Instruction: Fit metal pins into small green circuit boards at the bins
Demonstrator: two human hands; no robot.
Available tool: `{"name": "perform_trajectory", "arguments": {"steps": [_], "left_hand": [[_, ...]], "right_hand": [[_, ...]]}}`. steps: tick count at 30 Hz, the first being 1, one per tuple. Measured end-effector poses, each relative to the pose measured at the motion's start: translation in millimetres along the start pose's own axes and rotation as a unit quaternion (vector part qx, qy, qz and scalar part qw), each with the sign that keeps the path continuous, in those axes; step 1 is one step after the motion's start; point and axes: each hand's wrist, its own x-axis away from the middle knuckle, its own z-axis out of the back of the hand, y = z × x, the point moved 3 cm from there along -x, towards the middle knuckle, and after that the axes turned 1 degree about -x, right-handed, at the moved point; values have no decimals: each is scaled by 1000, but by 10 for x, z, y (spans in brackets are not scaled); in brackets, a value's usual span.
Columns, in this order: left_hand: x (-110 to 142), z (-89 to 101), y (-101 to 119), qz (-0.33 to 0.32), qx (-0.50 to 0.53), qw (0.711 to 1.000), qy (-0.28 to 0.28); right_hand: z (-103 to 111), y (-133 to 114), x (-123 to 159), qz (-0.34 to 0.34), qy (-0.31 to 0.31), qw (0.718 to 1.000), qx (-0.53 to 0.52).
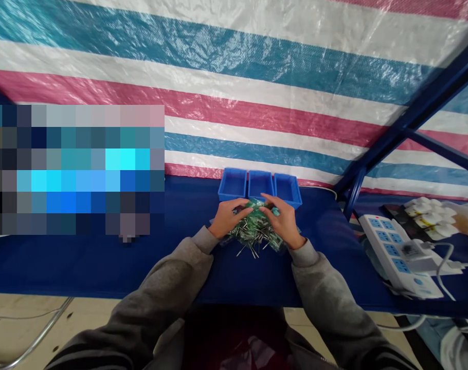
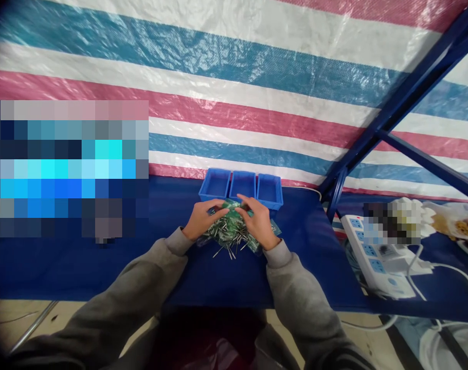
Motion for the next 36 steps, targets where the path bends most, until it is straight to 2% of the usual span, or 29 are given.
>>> {"name": "perform_trajectory", "arguments": {"steps": [2, 4, 8, 10, 13, 17, 21, 24, 27, 28, 30, 31, 33, 36], "left_hand": [[7, -10, -14, 34, 55, 998, 5], [10, -17, -32, 70, 126, 990, 7], [5, -42, -56, 108, 204, 973, -7], [5, -65, -51, 102, 206, 973, -35], [2, -72, -19, 60, 159, 984, -60], [-19, -40, 10, 4, 69, 997, -25], [-30, -65, -63, 66, 131, 989, -21], [-43, -53, -124, 89, 158, 983, -12], [-76, 42, -194, 90, 135, 986, 38], [-88, 90, -213, 79, 103, 990, 61], [-107, 176, -238, 48, 7, 994, 97], [-113, 203, -249, 39, -44, 993, 102], [-119, 213, -276, 40, -118, 989, 84], [-119, 160, -298, 45, -163, 985, 47]], "right_hand": [[-1, -1, 6, -27, 31, 998, -37], [-14, -14, 20, -32, 29, 997, -69], [-27, -79, 51, 21, -10, 1000, -21], [-19, -95, 59, 36, -2, 999, 16], [-2, -81, 59, 20, 36, 998, 44], [-25, -46, 46, -12, 47, 999, -2], [-83, -31, -13, -85, 25, 991, -99], [-67, -64, -124, -58, -14, 991, -118], [53, 4, -243, -4, -37, 999, -9], [119, 81, -271, -22, -18, 998, 51], [245, 290, -289, -114, 19, 975, 187], [271, 388, -280, -144, 3, 960, 240], [245, 541, -241, -162, -67, 942, 285], [148, 653, -167, -170, -124, 926, 313]]}}
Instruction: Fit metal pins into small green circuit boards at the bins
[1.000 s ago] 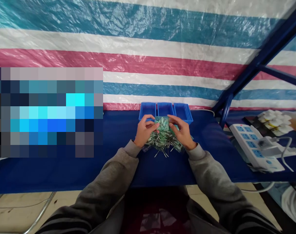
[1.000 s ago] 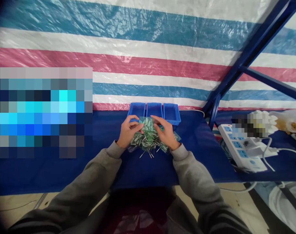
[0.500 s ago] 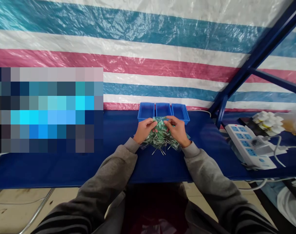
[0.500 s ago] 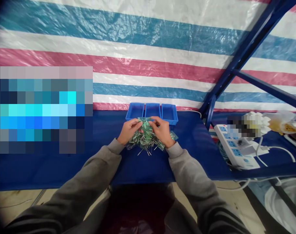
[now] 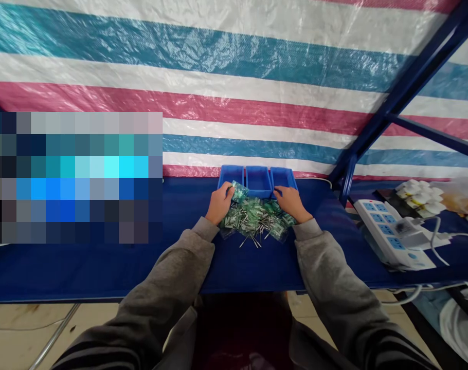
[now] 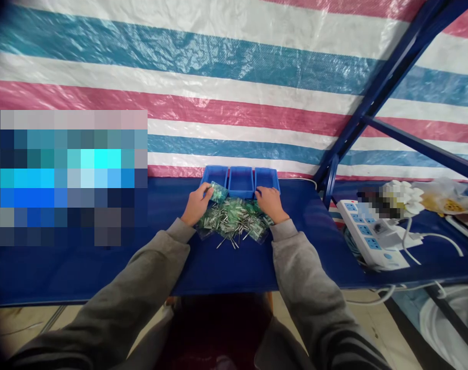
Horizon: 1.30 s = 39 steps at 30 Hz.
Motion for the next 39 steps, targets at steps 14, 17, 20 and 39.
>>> {"name": "perform_trajectory", "arguments": {"steps": [14, 17, 20, 39], "left_hand": [[16, -49, 56, -15, 78, 996, 30], [46, -23, 120, 14, 161, 984, 75], [97, -98, 173, 74, 278, 957, 38], [208, -188, 322, 65, 355, 931, -51]], "right_hand": [[-31, 2, 25, 55, 98, 992, -62], [165, -153, 147, 124, 192, 966, -117], [278, -413, 317, 273, 164, 927, -199], [258, -574, 462, 219, 43, 897, -381]]}}
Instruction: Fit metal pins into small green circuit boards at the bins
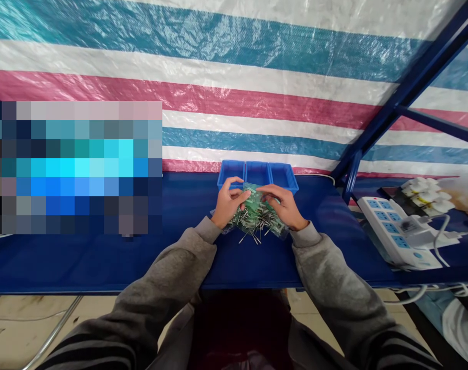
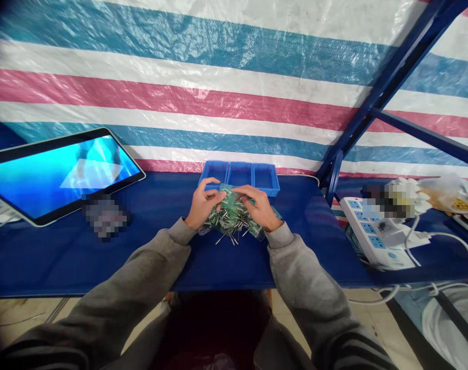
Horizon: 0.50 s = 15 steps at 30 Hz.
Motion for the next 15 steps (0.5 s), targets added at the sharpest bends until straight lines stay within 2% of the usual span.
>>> {"name": "perform_trajectory", "arguments": {"steps": [2, 4, 7, 9, 11, 12, 13, 15], "left_hand": [[-9, 10, -3, 14, 9, 1000, -6], [-11, 7, -9, 28, 8, 999, -28], [-9, 33, 7, 15, -32, 999, -20], [-12, 94, 42, -17, -79, 996, 37], [-20, 169, 78, -48, -120, 987, 97], [-26, 206, 91, -60, -138, 982, 118], [-35, 241, 98, -68, -155, 977, 132], [-54, 305, 99, -79, -191, 966, 153]], "right_hand": [[-12, -21, -5, 30, -8, 999, 45], [-9, -6, -12, 28, 12, 997, 73], [8, 80, -18, -41, 17, 999, 29], [-1, 164, -12, -118, -46, 991, -52], [-28, 234, 5, -192, -136, 963, -132], [-34, 260, 11, -221, -158, 948, -163], [-27, 282, 9, -245, -148, 939, -189], [13, 322, -8, -280, -46, 927, -246]]}}
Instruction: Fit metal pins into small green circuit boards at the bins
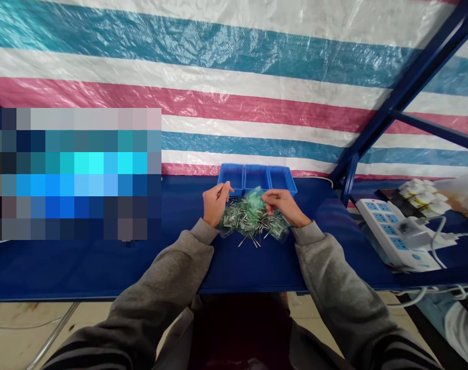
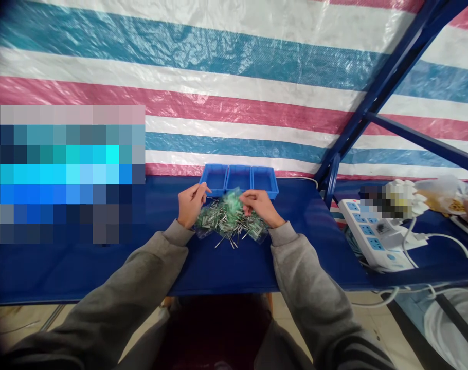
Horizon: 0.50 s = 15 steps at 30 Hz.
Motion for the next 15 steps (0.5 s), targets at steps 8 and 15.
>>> {"name": "perform_trajectory", "arguments": {"steps": [8, 15], "left_hand": [[-83, 26, -78, -127, -188, 961, -160], [-170, 74, -204, -127, -200, 894, -380]], "right_hand": [[107, 0, -28, 28, 168, 983, -63], [74, 32, -50, 80, 129, 987, 56]]}}
